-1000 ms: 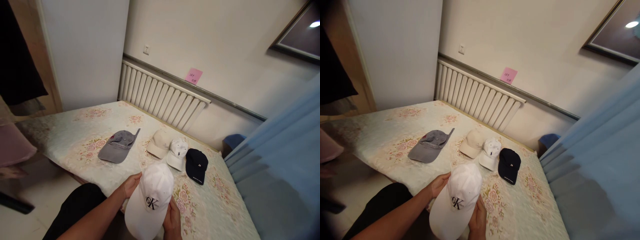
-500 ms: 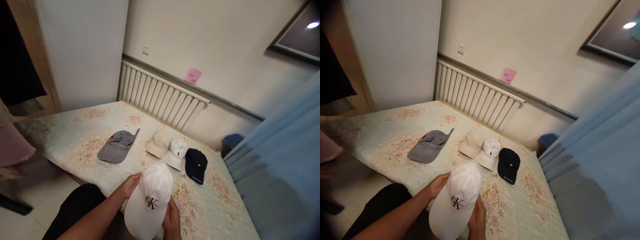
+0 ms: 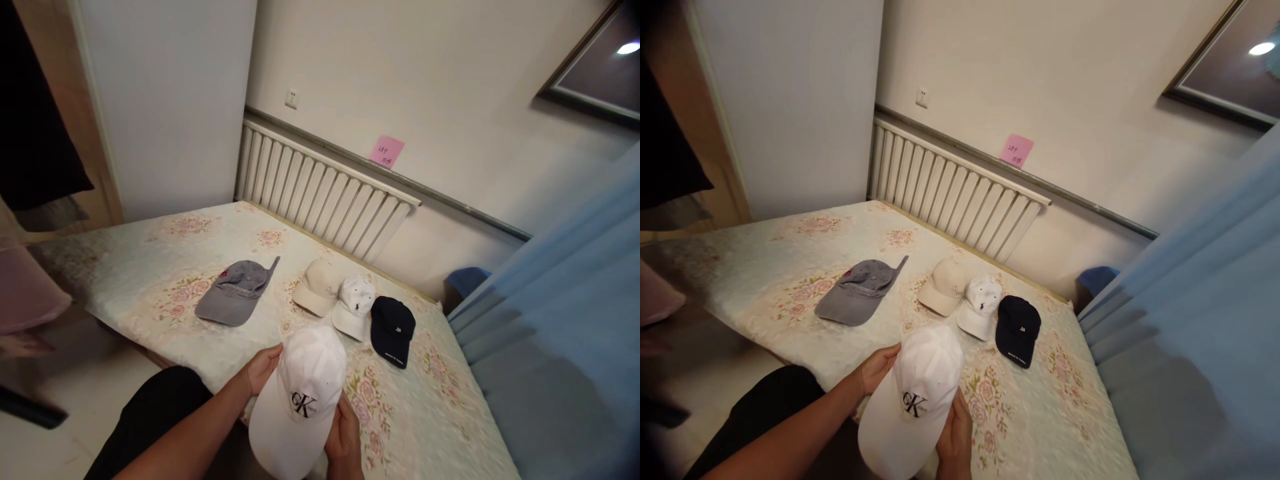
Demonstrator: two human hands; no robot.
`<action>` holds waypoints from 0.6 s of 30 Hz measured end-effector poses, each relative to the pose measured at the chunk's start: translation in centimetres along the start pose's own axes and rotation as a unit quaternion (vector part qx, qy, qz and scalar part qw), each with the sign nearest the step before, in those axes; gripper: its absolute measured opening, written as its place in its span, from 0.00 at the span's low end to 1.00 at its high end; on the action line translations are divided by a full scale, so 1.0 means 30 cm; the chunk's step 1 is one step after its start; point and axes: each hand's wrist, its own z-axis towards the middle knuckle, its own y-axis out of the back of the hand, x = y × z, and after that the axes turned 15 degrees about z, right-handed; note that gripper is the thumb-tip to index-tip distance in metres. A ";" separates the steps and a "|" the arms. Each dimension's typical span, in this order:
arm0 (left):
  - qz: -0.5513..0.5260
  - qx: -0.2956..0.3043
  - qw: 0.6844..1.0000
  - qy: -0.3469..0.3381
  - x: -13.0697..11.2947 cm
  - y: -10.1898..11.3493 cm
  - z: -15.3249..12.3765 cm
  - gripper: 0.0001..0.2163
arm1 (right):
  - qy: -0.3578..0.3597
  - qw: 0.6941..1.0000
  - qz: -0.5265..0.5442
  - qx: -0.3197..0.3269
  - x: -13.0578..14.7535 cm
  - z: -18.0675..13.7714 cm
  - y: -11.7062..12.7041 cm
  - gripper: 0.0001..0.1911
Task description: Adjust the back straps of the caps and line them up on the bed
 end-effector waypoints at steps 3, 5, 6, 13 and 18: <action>0.000 -0.001 1.000 -0.003 -0.001 -0.006 0.000 0.24 | 0.001 1.000 -0.005 -0.001 0.001 -0.002 -0.001 0.22; 0.000 -0.002 1.000 -0.001 -0.002 -0.010 0.000 0.24 | 0.000 1.000 0.000 0.001 0.001 -0.001 0.000 0.22; 0.001 -0.002 1.000 0.000 -0.002 -0.011 0.000 0.24 | -0.002 1.000 0.003 0.003 0.001 -0.001 0.001 0.22; -0.001 -0.002 1.000 -0.001 -0.001 -0.009 -0.002 0.24 | -0.016 0.999 0.033 0.010 -0.002 0.002 0.005 0.21; -0.002 0.001 1.000 0.000 -0.004 -0.015 -0.004 0.24 | -0.023 0.999 0.028 0.000 -0.006 0.006 0.015 0.22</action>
